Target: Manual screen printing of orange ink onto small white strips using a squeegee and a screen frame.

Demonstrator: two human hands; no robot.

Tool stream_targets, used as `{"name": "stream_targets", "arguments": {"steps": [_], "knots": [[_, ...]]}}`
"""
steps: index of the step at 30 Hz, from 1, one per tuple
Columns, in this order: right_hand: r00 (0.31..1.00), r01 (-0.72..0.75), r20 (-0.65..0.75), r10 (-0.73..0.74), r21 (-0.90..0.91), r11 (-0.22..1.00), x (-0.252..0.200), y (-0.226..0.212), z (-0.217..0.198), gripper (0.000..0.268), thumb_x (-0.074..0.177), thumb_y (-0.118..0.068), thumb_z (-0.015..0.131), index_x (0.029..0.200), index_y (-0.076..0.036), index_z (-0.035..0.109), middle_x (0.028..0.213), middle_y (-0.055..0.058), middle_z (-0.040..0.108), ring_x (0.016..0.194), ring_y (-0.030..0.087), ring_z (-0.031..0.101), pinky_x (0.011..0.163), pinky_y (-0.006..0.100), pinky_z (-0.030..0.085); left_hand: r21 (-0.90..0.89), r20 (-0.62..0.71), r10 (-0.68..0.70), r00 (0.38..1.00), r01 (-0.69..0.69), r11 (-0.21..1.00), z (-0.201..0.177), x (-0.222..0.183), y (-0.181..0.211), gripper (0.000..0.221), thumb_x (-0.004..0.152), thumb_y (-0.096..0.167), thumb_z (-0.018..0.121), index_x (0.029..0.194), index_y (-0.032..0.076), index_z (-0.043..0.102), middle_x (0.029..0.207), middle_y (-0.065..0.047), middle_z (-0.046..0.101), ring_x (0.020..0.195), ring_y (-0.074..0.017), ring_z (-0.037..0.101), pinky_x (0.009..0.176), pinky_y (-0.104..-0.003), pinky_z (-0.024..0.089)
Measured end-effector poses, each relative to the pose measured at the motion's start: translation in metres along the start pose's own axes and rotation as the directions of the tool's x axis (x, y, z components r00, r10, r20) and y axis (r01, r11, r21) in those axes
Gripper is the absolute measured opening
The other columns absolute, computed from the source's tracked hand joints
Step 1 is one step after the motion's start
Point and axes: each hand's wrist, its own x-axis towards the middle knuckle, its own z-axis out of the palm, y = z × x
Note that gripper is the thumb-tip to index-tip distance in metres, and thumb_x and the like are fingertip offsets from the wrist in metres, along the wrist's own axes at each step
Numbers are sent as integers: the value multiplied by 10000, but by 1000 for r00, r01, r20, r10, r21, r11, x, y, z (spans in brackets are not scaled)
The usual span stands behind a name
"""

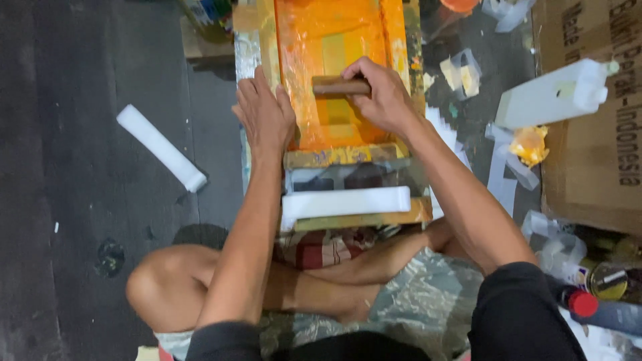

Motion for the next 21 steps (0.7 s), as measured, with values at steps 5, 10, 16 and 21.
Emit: {"name": "stream_targets", "arguments": {"steps": [5,10,16,21], "knots": [[994,-61,91,53,81,995,-49,-39,-3,311,791,115,600,1076,-10,582,1007,113,717,786,265,662,666,357,505,11,-7,14,1000,-14,1000,6,-3,-7,491,1002,217,552,1421,-16,445,1133,-165,481,980,-323,466,874,-472,336],[959,-222,202,201,86,971,-65,-53,-16,334,802,74,618,1104,-69,612,861,39,717,675,184,631,593,305,468,10,-1,1,1000,-1,1000,3,-3,-3,469,1022,226,524,1421,-7,445,1139,-176,475,979,-326,449,881,-474,321],[914,-320,293,281,91,943,-44,-33,-23,301,875,-62,691,1169,-61,624,941,56,698,737,178,594,646,304,466,10,7,-21,1000,21,1000,-2,-2,0,498,1000,228,536,1424,-17,447,1171,-209,487,999,-368,473,882,-507,336],[895,-391,309,321,200,899,-11,20,-13,365,921,-24,739,1272,-40,640,1010,211,665,933,325,654,746,486,574,-21,160,-133,978,138,990,-14,2,9,509,1049,328,402,1470,42,424,1174,-148,464,1084,-363,483,895,-461,334]]}}
